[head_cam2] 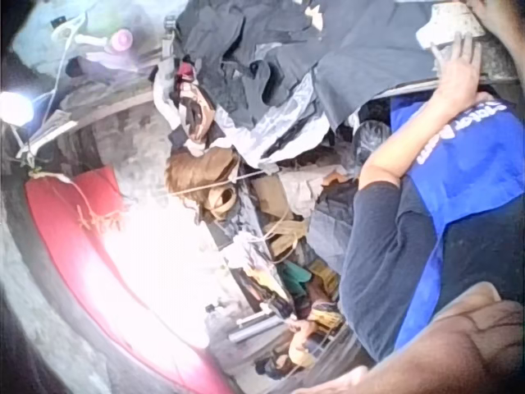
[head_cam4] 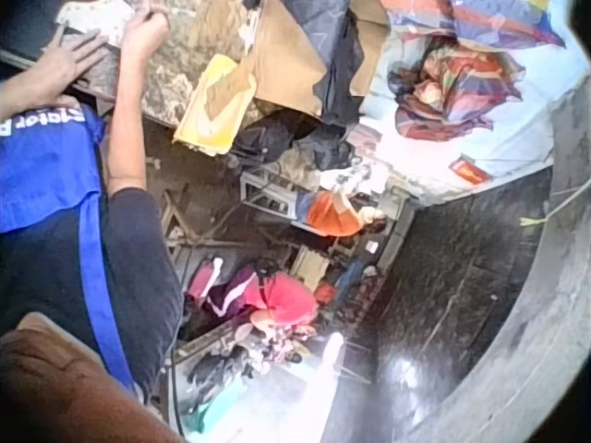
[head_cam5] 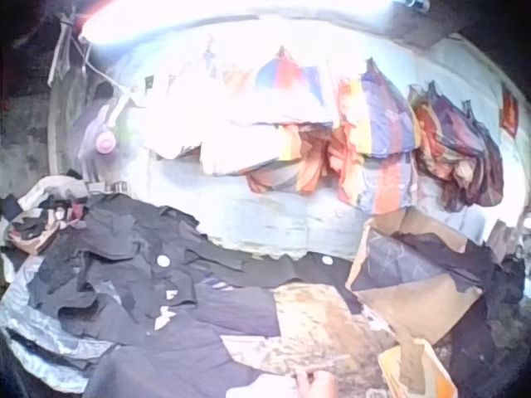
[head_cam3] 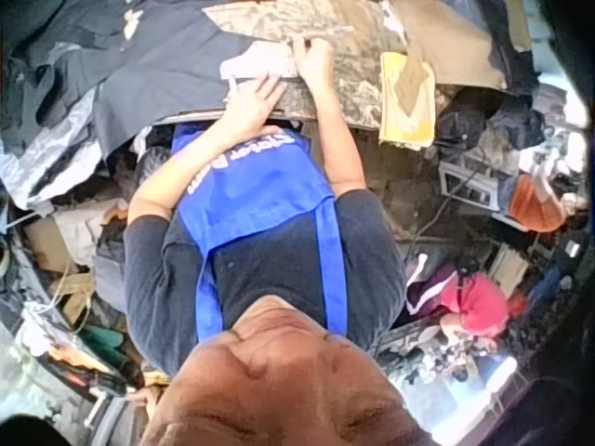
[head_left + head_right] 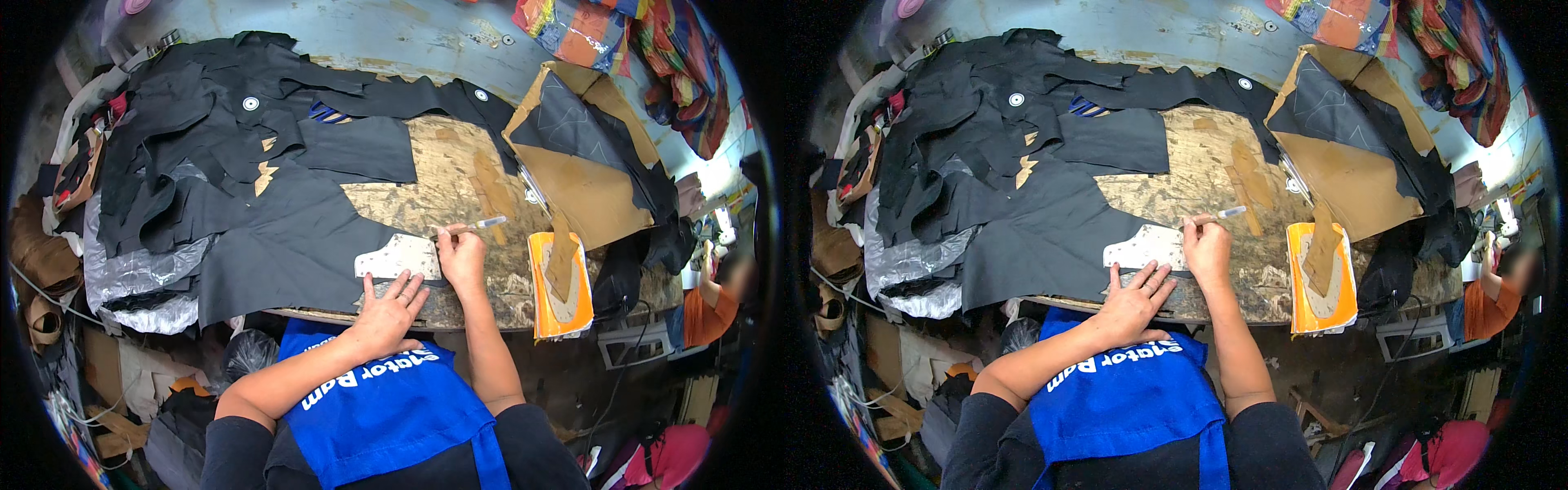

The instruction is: The person lays black fabric flat on a work table, places cardboard pattern pieces on top, and uses a white marking pen to trace the pattern outlines onto the fabric. The person repositions the pattern pieces and continues tracing additional sections of the fabric.

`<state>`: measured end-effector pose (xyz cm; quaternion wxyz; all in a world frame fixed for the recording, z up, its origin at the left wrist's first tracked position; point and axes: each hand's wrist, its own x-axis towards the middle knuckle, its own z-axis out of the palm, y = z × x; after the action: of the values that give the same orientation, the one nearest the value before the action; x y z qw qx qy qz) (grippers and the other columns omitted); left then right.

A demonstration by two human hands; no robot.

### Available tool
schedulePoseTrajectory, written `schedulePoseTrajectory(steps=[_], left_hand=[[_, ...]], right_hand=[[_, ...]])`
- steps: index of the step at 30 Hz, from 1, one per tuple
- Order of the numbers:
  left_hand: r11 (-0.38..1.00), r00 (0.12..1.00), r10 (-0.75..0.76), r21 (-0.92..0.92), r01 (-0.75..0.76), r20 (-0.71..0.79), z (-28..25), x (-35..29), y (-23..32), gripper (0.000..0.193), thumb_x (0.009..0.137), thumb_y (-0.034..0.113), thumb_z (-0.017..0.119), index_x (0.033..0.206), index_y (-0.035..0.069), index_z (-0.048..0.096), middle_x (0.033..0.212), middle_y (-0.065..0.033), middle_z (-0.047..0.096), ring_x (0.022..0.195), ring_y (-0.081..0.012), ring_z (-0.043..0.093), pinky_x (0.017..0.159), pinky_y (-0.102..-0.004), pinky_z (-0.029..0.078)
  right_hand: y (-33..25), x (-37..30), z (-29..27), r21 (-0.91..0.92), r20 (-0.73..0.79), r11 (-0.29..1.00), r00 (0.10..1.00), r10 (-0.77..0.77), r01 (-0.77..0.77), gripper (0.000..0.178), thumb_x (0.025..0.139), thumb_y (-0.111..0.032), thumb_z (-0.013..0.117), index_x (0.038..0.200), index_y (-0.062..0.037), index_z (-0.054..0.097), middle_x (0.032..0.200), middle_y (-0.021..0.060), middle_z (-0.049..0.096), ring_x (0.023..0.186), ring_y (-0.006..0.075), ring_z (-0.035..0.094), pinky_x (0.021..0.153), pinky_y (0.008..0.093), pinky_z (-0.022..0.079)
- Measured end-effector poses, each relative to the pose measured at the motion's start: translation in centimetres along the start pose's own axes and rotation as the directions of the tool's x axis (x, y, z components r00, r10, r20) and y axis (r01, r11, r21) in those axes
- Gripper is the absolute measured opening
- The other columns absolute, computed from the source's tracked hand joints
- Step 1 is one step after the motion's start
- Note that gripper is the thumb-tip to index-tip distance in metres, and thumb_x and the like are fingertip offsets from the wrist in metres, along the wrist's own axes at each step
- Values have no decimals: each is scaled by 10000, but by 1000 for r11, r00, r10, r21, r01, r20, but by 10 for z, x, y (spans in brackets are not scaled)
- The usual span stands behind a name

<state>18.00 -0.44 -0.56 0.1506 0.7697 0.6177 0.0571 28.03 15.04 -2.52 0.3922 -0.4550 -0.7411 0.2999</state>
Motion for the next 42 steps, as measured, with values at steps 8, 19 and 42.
schedulePoseTrajectory(steps=[8,19,42], left_hand=[[999,1000,3,-36,-4,-29,-4,1,0,886,660,478,738,1351,42,395,1455,-137,288,1362,-301,238,932,-748,222],[625,927,-337,-776,90,-165,-21,5,-71,457,863,141,551,1281,-22,461,1022,-171,651,994,-243,622,871,-309,481],[771,926,-291,-632,79,-240,-27,10,-71,586,754,177,682,1270,2,466,984,-196,640,867,-318,633,799,-371,493]], right_hand=[[0,-19,-12,-106,53,971,976,-209,214,123,857,-84,599,838,37,593,679,147,621,644,232,647,589,329,500],[-32,-55,-19,258,237,963,961,-145,82,103,861,-77,613,822,18,612,705,43,603,601,39,517,503,217,405],[-12,-48,-50,-144,16,966,977,-214,214,106,821,-42,599,754,39,586,587,122,577,512,197,576,509,323,447]])
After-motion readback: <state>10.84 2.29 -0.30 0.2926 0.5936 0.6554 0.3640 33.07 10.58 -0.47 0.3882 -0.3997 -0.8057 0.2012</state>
